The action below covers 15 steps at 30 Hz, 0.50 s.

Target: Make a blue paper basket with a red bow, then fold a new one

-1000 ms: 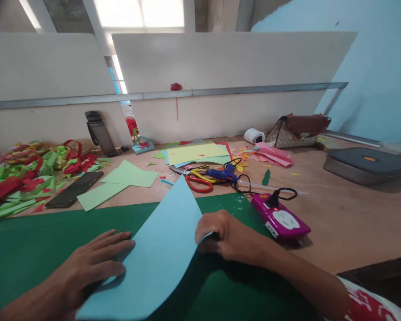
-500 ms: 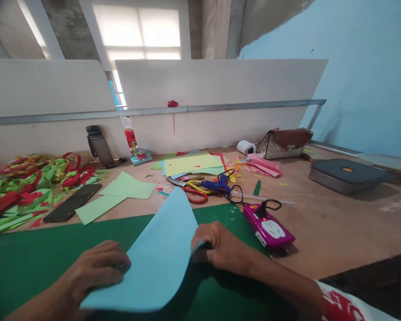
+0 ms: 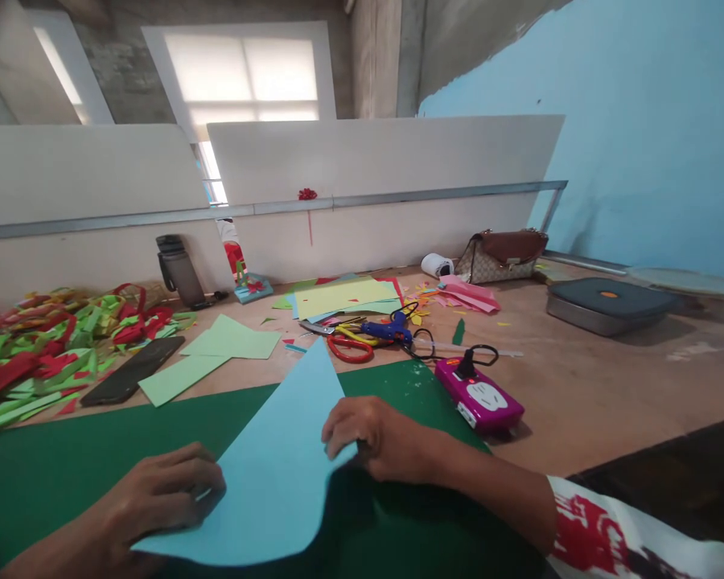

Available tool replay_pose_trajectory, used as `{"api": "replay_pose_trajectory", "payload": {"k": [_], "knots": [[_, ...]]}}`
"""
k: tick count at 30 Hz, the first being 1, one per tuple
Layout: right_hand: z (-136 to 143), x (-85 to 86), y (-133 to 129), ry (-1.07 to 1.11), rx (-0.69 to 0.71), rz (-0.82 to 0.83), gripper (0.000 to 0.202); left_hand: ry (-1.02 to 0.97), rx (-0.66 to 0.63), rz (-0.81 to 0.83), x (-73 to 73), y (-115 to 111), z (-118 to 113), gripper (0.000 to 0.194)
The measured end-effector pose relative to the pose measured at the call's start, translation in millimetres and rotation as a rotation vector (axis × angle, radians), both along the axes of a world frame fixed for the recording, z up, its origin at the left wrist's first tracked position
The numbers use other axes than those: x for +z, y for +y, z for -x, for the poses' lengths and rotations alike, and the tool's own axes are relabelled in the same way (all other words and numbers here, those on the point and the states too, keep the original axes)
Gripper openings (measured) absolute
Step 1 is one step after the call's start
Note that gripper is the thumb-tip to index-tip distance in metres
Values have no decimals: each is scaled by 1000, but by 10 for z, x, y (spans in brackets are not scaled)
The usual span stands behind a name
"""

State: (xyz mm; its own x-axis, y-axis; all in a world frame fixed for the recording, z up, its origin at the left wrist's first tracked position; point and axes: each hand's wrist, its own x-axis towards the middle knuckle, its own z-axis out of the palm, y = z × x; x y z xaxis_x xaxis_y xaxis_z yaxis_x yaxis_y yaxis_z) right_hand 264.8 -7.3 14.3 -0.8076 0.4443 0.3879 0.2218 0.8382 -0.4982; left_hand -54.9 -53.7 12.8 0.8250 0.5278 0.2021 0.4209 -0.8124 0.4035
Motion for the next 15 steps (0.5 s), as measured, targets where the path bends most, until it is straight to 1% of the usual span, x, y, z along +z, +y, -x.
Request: {"api": "replay_pose_trajectory", "payload": {"k": [3, 5, 7, 10, 12, 14, 15], "knots": [[5, -59, 76, 148, -101, -69, 8, -111, -11, -138, -173, 49, -5, 21], [-7, -66, 106, 232, -112, -142, 10, -135, 13, -193, -262, 59, -34, 18], [-26, -35, 91, 260, -100, -266, 12, -126, 56, -207, -314, 57, -81, 15], [-59, 57, -17, 207, -53, -510, 15, -144, 147, -216, -338, 56, -151, 18], [-80, 103, -103, 158, -13, -633, 16, -163, 195, -218, -332, 61, -171, 20], [-100, 106, -154, 98, 10, -660, 18, -159, 202, -217, -309, 63, -167, 19], [-110, 89, -159, 68, 4, -626, 17, -148, 199, -210, -290, 61, -159, 16]]}}
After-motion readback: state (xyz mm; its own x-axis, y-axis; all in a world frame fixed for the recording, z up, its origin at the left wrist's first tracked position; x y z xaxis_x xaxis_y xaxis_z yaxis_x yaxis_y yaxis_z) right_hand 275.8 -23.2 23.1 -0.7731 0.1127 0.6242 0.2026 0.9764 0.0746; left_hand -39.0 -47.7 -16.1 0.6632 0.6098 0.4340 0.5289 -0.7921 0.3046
